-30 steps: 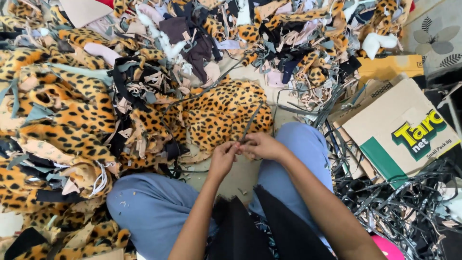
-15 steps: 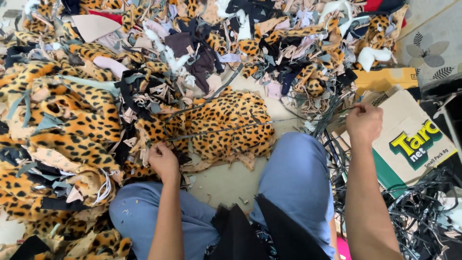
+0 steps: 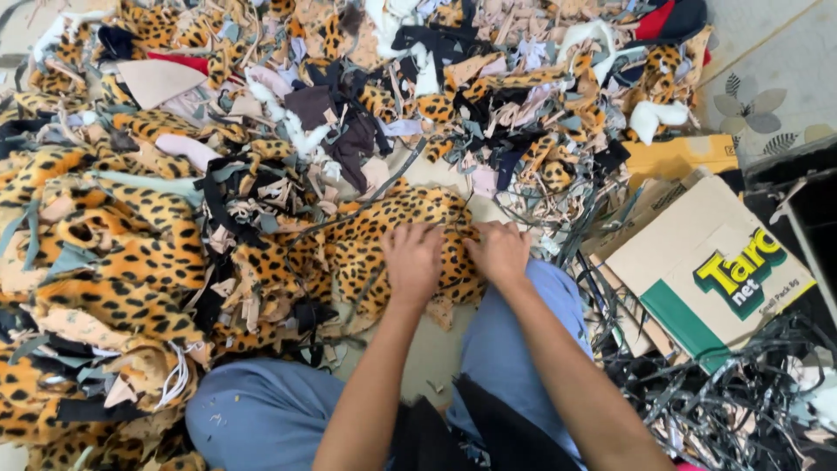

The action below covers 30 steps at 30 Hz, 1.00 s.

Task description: Stacking leopard-print fabric scraps onto a cardboard base from a large pile on the floor.

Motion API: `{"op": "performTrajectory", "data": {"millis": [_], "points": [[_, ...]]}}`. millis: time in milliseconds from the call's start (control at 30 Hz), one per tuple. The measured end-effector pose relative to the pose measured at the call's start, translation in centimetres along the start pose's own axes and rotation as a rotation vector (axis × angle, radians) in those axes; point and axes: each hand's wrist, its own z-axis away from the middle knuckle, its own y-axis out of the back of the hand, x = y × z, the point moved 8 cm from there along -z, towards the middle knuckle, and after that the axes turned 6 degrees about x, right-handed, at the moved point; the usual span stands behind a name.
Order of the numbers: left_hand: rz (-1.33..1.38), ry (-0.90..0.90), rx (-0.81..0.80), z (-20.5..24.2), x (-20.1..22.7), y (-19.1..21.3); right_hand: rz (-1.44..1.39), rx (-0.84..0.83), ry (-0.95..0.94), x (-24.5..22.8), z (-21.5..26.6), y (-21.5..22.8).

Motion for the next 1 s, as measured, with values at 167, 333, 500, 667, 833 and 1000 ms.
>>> {"op": "performTrajectory", "data": {"millis": [167,333,500,667,833,1000], "points": [[-0.069,-0.007,-0.017,-1.1,0.9,-5.0,-0.037,-0.024,0.016,-1.5,-0.1,0.3],[-0.088,0.041,-0.130,-1.2,-1.1,-8.6,-0.078,0.037,-0.018,0.1,-1.2,0.0],[0.339,0.469,-0.173,-1.5,-6.7,-6.0,-0.599,0.298,-0.461,8.0,-2.9,-1.6],[0.449,0.872,0.063,-2.5,-12.7,1.1,-1.491,0.695,-0.955,13.1,-0.9,-0.7],[0.532,1.004,0.064,-2.7,-11.6,3.0,-1.494,0.801,-0.850,11.9,0.6,0.6],[0.787,0.684,-0.348,-3.9,-4.9,-2.6,-0.581,0.826,0.421,-4.8,0.5,11.3]]}}
